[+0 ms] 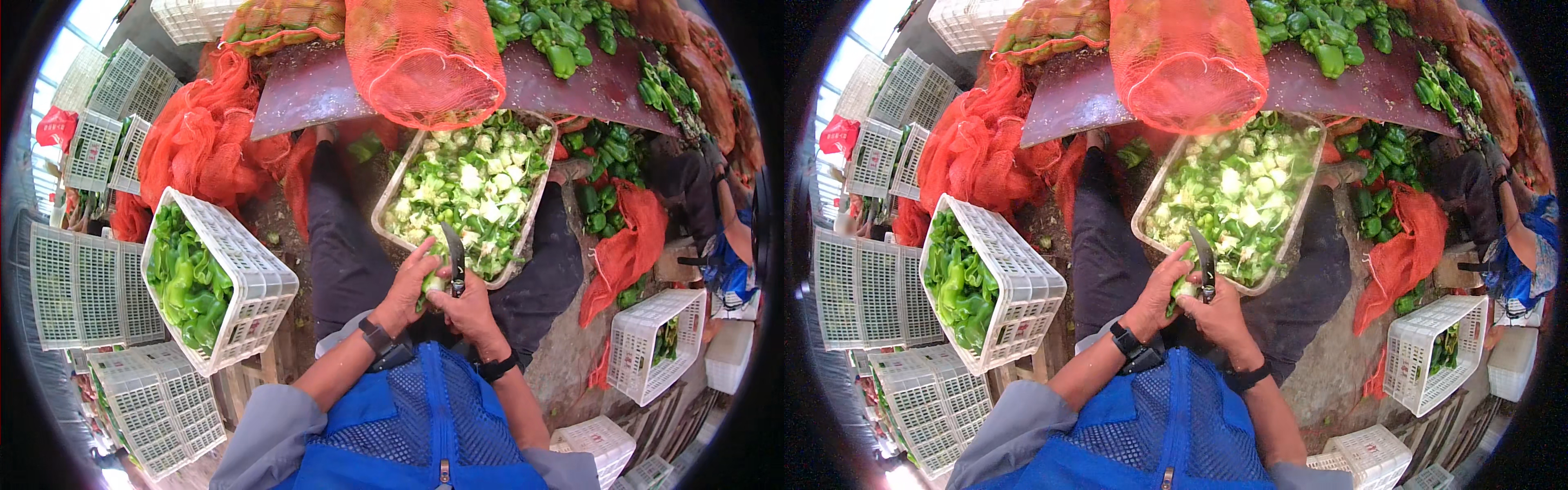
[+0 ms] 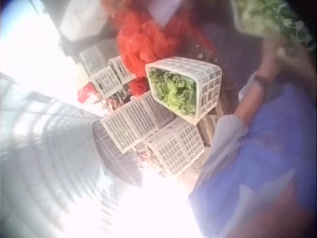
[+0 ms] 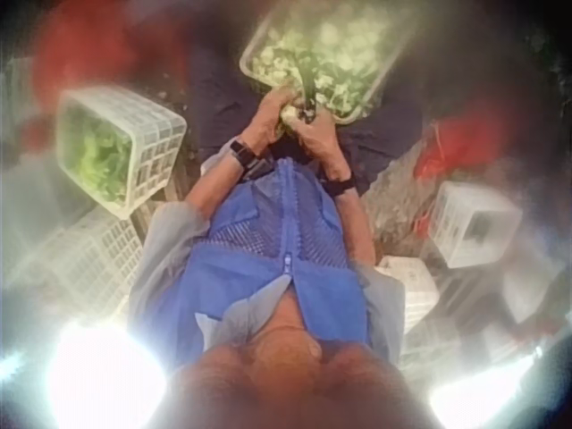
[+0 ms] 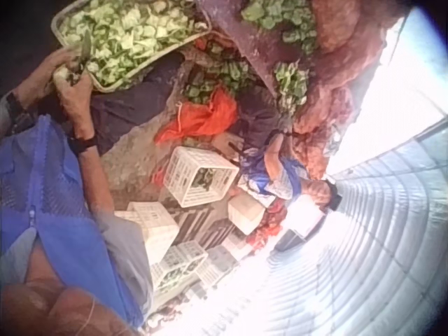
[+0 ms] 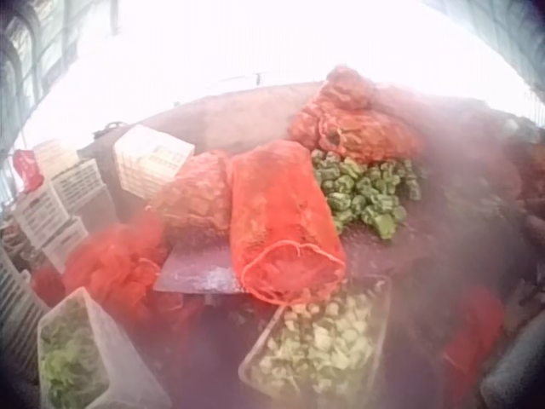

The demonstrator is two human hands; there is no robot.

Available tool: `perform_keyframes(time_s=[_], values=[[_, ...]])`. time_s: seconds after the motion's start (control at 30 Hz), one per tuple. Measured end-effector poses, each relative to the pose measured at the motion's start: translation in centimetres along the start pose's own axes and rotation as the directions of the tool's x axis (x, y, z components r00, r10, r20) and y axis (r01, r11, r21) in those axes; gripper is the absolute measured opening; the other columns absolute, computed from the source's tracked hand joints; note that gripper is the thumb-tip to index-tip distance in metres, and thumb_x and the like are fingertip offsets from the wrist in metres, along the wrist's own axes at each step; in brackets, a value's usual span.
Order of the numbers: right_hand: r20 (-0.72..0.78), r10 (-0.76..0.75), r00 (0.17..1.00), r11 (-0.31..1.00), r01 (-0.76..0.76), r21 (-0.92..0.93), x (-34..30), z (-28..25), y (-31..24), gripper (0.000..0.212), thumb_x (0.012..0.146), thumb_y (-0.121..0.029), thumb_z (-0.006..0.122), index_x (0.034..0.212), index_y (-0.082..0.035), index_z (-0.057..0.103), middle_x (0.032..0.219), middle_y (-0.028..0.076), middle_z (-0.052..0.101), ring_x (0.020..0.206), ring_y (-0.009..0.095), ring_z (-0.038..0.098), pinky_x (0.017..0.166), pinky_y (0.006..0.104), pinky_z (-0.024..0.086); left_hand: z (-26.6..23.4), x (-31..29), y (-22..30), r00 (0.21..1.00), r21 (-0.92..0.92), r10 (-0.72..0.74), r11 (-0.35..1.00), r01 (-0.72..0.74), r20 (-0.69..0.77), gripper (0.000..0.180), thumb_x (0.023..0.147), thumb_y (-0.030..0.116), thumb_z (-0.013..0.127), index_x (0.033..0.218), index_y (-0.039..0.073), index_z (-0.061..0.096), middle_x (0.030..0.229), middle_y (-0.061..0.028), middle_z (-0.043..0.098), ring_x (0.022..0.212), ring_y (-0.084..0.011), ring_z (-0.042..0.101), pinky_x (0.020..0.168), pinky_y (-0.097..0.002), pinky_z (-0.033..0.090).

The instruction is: Cutting and sorting green peppers in an agricultural processing facility.

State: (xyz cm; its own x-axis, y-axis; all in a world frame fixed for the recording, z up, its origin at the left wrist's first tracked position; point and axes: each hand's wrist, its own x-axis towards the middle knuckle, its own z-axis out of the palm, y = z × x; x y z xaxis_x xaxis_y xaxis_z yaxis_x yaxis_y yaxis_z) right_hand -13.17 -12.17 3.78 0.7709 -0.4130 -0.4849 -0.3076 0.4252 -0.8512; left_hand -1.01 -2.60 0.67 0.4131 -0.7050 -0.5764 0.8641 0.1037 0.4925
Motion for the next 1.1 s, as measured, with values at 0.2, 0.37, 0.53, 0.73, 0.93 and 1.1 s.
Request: perform_keyframes(time_s=[0.2, 0.37, 0.53, 0.73, 0.93, 1.1], values=[[0.100, -0.240, 0.966, 0.942, 0.257, -0.217, 0.1, -0.9, -1.1, 0.047, 0.084, -0.010, 0.085, 0.126, -0.001, 0.065, 0.104, 0.008, 0.074, 0.091, 0.015, 0.070, 0.080, 0.0310, 0.056, 1.0, 0.1, 0.1, 0.978, -0.052, 0.097, 0.993, -0.108, -0.184, 0.075, 0.106, 0.020, 0.063, 0.170, 0.010, 0.025, 0.121, -0.0087, 0.068, 0.097, -0.0164, 0.069, 0.084, -0.0339, 0.061], [0.151, -0.426, 0.892, 0.768, 0.444, -0.462, 0.8, -0.7, -0.2, 0.052, 0.081, -0.010, 0.085, 0.129, -0.003, 0.065, 0.120, 0.019, 0.073, 0.109, 0.036, 0.073, 0.092, 0.0408, 0.058, -0.4, 1.2, -0.8, 0.978, -0.068, 0.074, 0.994, -0.089, -0.197, 0.046, 0.108, 0.022, 0.062, 0.150, 0.011, 0.049, 0.121, -0.0056, 0.068, 0.103, -0.0179, 0.070, 0.087, -0.0358, 0.062], [0.226, -0.637, 0.737, 0.526, 0.629, -0.572, 1.4, -0.9, 1.3, 0.045, 0.083, -0.009, 0.083, 0.125, -0.006, 0.066, 0.122, 0.021, 0.071, 0.112, 0.043, 0.070, 0.092, 0.0470, 0.057, 0.0, 0.9, -0.9, 0.983, -0.132, 0.081, 0.986, -0.104, -0.167, 0.029, 0.108, 0.022, 0.063, 0.133, 0.011, 0.056, 0.113, -0.0050, 0.068, 0.099, -0.0187, 0.070, 0.087, -0.0375, 0.061], [0.124, -0.695, 0.709, 0.507, 0.605, -0.614, 1.5, 0.4, 1.7, 0.035, 0.090, -0.006, 0.077, 0.123, -0.005, 0.066, 0.112, 0.020, 0.073, 0.101, 0.045, 0.071, 0.082, 0.0451, 0.059, -0.7, 1.4, -1.7, 0.987, -0.183, 0.044, 0.980, -0.072, -0.154, 0.036, 0.103, 0.015, 0.065, 0.135, 0.011, 0.049, 0.110, -0.0054, 0.064, 0.097, -0.0186, 0.067, 0.082, -0.0389, 0.060], [-0.111, -0.518, 0.848, 0.825, 0.462, -0.324, 1.7, 1.7, 1.8, 0.022, 0.098, -0.012, 0.074, 0.116, 0.000, 0.070, 0.091, 0.013, 0.076, 0.082, 0.023, 0.074, 0.075, 0.0358, 0.057, -0.2, 0.9, -1.5, 0.991, -0.254, 0.036, 0.965, -0.067, -0.126, 0.022, 0.096, 0.007, 0.058, 0.118, 0.010, 0.057, 0.101, -0.0066, 0.065, 0.092, -0.0205, 0.066, 0.084, -0.0398, 0.061], [-0.198, -0.328, 0.924, 0.945, 0.318, -0.082, 2.3, 2.5, 2.3, 0.019, 0.100, -0.013, 0.072, 0.111, 0.003, 0.072, 0.088, 0.005, 0.075, 0.080, 0.013, 0.069, 0.072, 0.0313, 0.055, 1.9, 0.6, -0.9, 0.962, -0.179, 0.174, 0.960, -0.213, -0.211, 0.031, 0.096, 0.008, 0.052, 0.127, 0.008, 0.054, 0.106, -0.0094, 0.064, 0.091, -0.0232, 0.067, 0.083, -0.0413, 0.062]])
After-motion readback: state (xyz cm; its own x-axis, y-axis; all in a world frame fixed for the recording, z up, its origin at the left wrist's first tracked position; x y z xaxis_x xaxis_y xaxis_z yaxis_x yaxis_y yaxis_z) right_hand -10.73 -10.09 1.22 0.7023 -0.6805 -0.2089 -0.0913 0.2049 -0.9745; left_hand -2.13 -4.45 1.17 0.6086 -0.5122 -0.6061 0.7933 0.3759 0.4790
